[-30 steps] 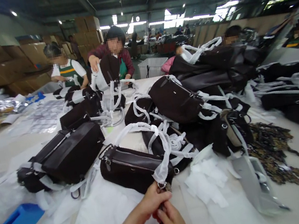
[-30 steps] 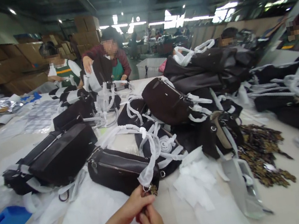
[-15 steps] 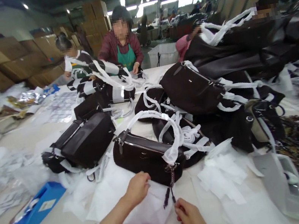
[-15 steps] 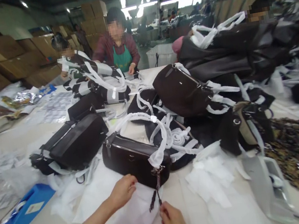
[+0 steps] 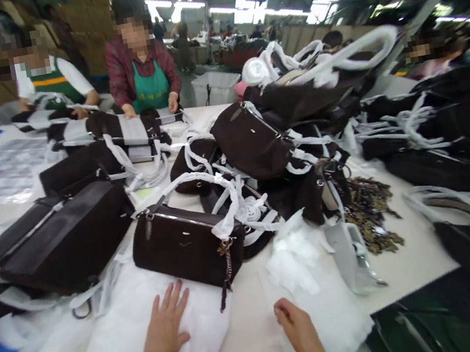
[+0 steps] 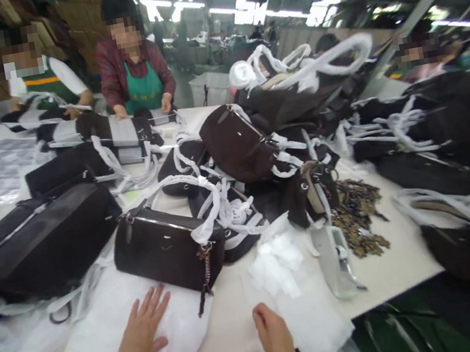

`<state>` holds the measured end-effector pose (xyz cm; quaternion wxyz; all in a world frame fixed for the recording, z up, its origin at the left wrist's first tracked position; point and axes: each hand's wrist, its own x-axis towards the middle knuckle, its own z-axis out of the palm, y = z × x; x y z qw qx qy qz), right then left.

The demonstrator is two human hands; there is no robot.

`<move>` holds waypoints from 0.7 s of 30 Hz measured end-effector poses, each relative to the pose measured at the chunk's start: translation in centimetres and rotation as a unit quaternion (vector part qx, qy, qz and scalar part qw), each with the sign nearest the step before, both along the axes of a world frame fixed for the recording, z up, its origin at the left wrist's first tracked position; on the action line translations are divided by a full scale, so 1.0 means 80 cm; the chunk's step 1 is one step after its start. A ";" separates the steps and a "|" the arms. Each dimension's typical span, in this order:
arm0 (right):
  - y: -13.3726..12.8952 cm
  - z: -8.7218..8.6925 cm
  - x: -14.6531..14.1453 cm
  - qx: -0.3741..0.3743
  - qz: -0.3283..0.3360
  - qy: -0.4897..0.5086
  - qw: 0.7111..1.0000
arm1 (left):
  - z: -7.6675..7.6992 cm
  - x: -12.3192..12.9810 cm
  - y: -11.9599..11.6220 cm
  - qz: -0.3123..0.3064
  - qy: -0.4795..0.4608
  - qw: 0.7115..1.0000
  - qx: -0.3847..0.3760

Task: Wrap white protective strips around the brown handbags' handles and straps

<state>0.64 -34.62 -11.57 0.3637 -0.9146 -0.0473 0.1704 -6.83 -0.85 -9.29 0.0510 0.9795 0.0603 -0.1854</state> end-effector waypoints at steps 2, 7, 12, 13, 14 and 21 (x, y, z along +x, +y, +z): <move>-0.058 -0.001 0.011 -0.054 -0.082 -0.039 0.994 | 0.004 0.008 0.003 -0.003 0.015 1.000 0.004; -0.159 -0.016 0.024 -0.153 -0.198 -0.077 0.965 | 0.008 0.020 0.005 -0.010 0.038 0.999 0.008; -0.170 -0.040 0.029 -0.216 -0.303 0.059 0.926 | -0.008 0.012 0.001 -0.032 -0.032 0.998 0.046; -0.169 -0.042 0.032 -0.206 -0.306 0.079 0.926 | -0.014 0.007 -0.003 -0.039 -0.068 0.995 0.057; -0.167 -0.044 0.035 -0.197 -0.300 0.086 0.930 | -0.021 0.001 -0.008 -0.046 -0.106 0.991 0.063; -0.164 -0.034 0.064 -0.197 -0.204 0.030 0.958 | -0.050 -0.023 -0.043 0.006 -0.277 0.961 0.021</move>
